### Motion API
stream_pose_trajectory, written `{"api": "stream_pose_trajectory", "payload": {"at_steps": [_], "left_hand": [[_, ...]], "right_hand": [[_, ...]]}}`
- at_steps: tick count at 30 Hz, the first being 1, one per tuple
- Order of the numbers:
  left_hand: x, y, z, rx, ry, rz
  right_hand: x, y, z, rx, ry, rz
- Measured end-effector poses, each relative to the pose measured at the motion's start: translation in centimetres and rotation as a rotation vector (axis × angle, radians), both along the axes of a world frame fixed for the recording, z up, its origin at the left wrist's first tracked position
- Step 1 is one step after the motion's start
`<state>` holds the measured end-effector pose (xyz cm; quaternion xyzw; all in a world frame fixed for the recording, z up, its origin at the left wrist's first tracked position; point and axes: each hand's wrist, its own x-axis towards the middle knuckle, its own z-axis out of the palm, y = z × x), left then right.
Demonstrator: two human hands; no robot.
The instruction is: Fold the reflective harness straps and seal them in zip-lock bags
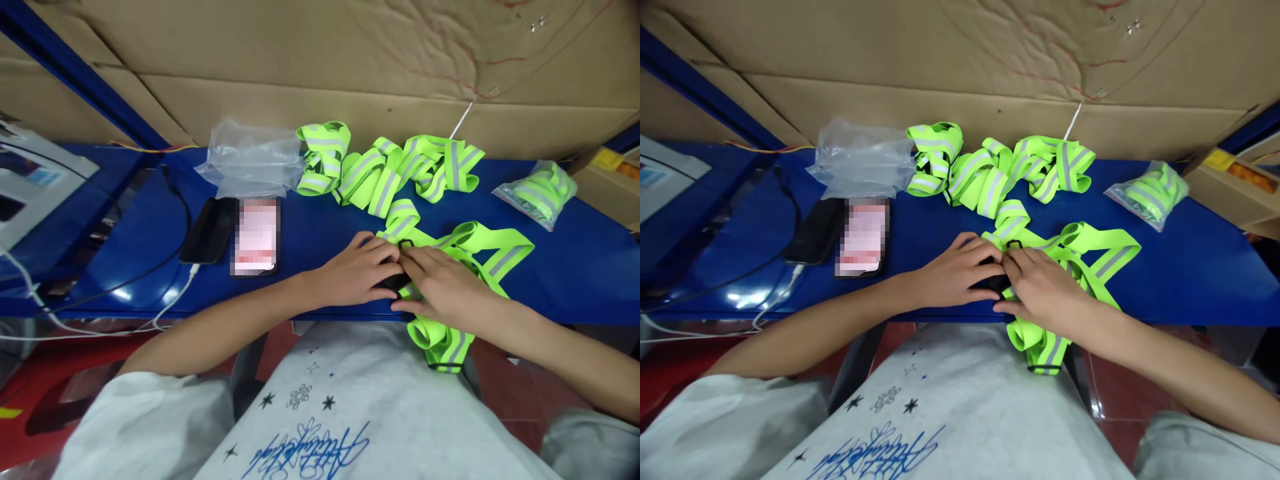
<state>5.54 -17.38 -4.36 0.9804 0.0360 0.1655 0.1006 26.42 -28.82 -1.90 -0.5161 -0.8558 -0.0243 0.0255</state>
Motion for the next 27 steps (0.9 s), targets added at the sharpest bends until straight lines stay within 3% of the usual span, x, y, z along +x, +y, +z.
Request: {"api": "stream_pose_trajectory", "payload": {"at_steps": [6, 15, 22, 25, 27], "left_hand": [[-0.4, 0.5, 0.4, -0.139, 0.007, 0.061], [-0.1, -0.1, 0.6, -0.163, 0.077, 0.060], [-0.3, -0.2, 1.2, -0.153, 0.089, 0.055], [-0.9, 0.5, 2.5, -0.312, -0.015, 0.100], [-1.4, 1.4, 3.6, -0.511, -0.193, 0.142]], "right_hand": [[2.4, 0.7, -0.2, -0.169, 0.211, 0.086], [3.2, 0.5, 0.1, -0.119, 0.152, 0.151], [3.2, -0.8, 1.1, -0.103, -0.035, -0.008], [4.6, -1.1, 1.7, -0.084, -0.105, -0.031], [6.6, -1.5, 3.0, -0.069, -0.022, -0.036]]}}
